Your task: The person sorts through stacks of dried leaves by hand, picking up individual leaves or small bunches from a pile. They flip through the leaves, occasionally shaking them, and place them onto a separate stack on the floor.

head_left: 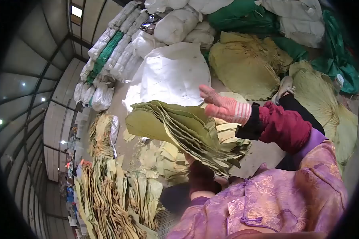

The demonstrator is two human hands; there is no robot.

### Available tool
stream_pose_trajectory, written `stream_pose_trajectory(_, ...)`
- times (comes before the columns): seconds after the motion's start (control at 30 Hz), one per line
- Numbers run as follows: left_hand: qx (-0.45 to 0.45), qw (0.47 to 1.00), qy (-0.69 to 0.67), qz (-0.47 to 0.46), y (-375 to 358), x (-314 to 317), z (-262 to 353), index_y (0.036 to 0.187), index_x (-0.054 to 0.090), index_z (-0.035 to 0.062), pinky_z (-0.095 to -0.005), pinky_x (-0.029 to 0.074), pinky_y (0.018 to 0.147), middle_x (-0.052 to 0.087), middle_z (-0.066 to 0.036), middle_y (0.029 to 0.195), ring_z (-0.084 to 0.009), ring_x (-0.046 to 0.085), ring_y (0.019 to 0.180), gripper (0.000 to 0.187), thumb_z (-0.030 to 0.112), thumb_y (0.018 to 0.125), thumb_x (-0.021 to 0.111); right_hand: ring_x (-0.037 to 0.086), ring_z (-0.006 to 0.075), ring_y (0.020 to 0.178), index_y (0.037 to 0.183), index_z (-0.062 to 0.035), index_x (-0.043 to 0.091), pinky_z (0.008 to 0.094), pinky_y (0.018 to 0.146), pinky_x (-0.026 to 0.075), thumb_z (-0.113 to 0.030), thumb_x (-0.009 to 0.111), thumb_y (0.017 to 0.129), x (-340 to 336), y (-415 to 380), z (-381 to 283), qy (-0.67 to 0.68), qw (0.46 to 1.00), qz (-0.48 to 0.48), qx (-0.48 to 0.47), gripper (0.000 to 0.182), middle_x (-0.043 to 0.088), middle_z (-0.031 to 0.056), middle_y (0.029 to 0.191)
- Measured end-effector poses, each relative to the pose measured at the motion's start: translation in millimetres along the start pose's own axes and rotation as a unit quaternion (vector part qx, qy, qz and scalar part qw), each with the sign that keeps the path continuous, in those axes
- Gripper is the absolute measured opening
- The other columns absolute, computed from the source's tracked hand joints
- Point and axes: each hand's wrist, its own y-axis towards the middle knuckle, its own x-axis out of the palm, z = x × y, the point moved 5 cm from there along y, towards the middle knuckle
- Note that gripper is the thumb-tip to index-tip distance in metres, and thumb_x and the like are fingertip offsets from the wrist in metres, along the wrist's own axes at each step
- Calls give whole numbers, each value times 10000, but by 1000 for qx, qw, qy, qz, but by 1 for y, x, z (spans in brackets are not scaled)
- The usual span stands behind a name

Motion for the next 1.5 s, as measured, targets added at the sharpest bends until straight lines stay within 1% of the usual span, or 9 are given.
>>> stream_pose_trajectory(0.23,-2,1000,4,10,-12,5,9,1354,365,88,-457,300,1029,419,-100,1353,-294,395,1218,675,549,870,457,375,365,1263,1429,-31,72,364,1021,321,-596,568,783,54,33,-16,24,984,-119,132,991,349,272,1366)
stream_pose_trajectory(0.43,0,1000,5,15,-18,6,13,1357,361,90,-449,293,1034,413,-97,1359,-293,392,1221,670,549,876,444,439,374,1212,1430,-36,50,358,992,367,-543,624,746,101,35,-39,-19,986,-151,74,1027,370,314,1334)
stream_pose_trajectory(0.6,4,1000,0,15,-20,6,14,1360,358,92,-444,287,1038,408,-95,1364,-292,390,1223,667,549,880,432,566,253,960,1380,3,257,292,878,433,-256,530,827,100,20,-36,96,962,-132,217,669,560,207,1103)
stream_pose_trajectory(0.73,7,1000,-3,16,-20,4,16,1362,355,94,-439,282,1041,404,-93,1368,-291,388,1224,664,548,883,424,513,145,925,1322,19,377,262,840,432,-144,483,839,93,16,-6,220,971,12,93,521,572,98,1045)
stream_pose_trajectory(0.87,7,1000,-4,17,-21,4,16,1364,353,95,-434,277,1045,400,-92,1373,-290,386,1226,661,548,887,415,483,114,952,1336,10,375,248,863,411,-158,493,888,86,8,-18,157,984,-9,84,492,555,70,1087)
stream_pose_trajectory(1.17,21,999,-5,26,-23,0,19,1369,347,99,-424,267,1052,390,-88,1382,-288,382,1229,655,548,894,395,459,132,1074,1402,6,238,267,951,358,-276,503,917,69,-7,-23,200,957,-60,200,621,484,92,1224)
stream_pose_trajectory(1.3,47,997,36,55,-25,-10,29,1372,344,100,-419,262,1056,386,-86,1386,-287,380,1231,653,547,898,386,486,190,983,1409,44,143,290,870,398,-402,479,914,30,18,-11,-45,991,-54,117,746,486,127,1156)
stream_pose_trajectory(1.43,113,978,139,110,-21,-37,41,1380,327,106,-398,239,1067,396,-89,1378,-264,355,1249,614,509,918,362,373,329,1266,1397,66,123,332,1019,321,-459,650,771,25,30,-11,-121,953,-79,268,972,357,291,1352)
stream_pose_trajectory(1.5,68,977,185,88,-17,-46,41,1341,373,74,-432,293,1037,427,-101,1340,-282,397,1204,641,469,861,530,454,314,1186,1411,18,141,340,965,372,-420,709,726,29,23,24,-124,972,-27,200,992,455,295,1258)
